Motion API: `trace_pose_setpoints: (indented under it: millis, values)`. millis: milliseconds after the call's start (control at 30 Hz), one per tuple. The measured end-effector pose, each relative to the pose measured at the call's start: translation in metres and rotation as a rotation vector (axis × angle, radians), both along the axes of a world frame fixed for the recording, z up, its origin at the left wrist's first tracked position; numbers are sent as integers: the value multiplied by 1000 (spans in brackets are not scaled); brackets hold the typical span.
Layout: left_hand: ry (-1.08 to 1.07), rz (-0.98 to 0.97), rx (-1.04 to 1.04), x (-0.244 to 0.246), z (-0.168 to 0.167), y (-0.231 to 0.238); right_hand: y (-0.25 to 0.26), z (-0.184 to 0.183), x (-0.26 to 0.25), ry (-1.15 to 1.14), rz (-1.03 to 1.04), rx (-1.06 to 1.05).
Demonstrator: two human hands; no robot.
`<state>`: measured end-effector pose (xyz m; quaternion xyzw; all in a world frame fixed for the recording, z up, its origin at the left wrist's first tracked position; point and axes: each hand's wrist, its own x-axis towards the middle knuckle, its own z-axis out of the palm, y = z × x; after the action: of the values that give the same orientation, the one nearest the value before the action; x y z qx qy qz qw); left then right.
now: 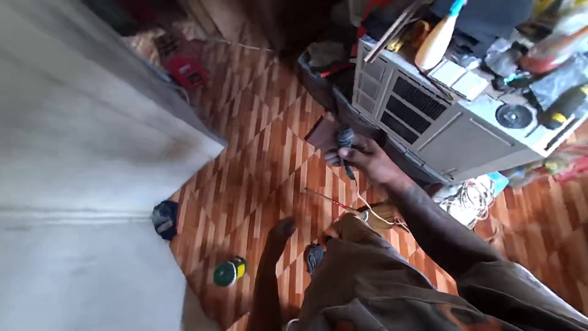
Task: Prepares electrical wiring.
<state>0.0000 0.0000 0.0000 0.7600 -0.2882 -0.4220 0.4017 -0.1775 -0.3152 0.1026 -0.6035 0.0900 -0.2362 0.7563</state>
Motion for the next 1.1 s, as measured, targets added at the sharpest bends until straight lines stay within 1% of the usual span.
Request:
trace_pose_setpoints:
  millis: [33,67,100,133,167,200,267,300,367,400,433,467,533,600,667,733,800,833,867,900,933,967,1067,1100]
  values:
    - [-18,-154,-38,15,23,-48,2,9,13,-46,19,27]
    - [-29,-291,-81,21,37,-91,3,17,27,-88,26,49]
    - [-31,-409,-148,19,41,-127,3,24,40,-123,28,57]
    - [-1,-491,-224,12,43,-155,0,32,52,-152,24,50]
    - [56,-531,-304,5,47,-178,-7,40,64,-178,11,25]
    - [147,-528,-370,-1,53,-194,-18,47,75,-194,-21,-18]
    - [294,-486,-430,-3,60,-210,-43,52,82,-189,-128,-59]
    - [338,-537,-443,5,60,-212,-52,50,79,-199,-190,-22]
    - [446,-735,-454,32,61,-217,-69,42,72,-271,-315,105]
    - [518,-829,-424,40,64,-216,-72,35,71,-317,-387,171]
    - [565,-892,-385,43,70,-215,-71,28,69,-342,-464,217]
    - [582,-913,-356,43,79,-215,-67,22,67,-339,-529,241]
    - [590,-891,-387,50,106,-223,-53,8,62,-228,-583,199]
    - [665,-801,-485,76,137,-243,-30,-24,52,-46,-480,128]
    - [745,-712,-578,119,163,-277,21,-47,45,246,-347,149]
    - [788,-643,-643,160,176,-320,80,-64,43,506,-285,208]
    - [789,-569,-600,177,170,-356,123,-91,44,657,-287,259]
    - [753,-534,-540,170,158,-370,139,-93,48,691,-329,271]
    - [712,-536,-477,154,141,-381,149,-85,55,695,-388,279]
    - [700,-553,-429,131,123,-387,155,-74,62,639,-448,283]
    - [719,-598,-387,106,105,-388,157,-59,70,524,-510,279]
    - [740,-689,-343,82,95,-382,155,-42,77,372,-561,265]
    - [888,-1032,-208,30,80,-361,135,12,82,-34,-734,143]
    - [933,-1060,-146,21,76,-350,128,31,83,-137,-820,109]
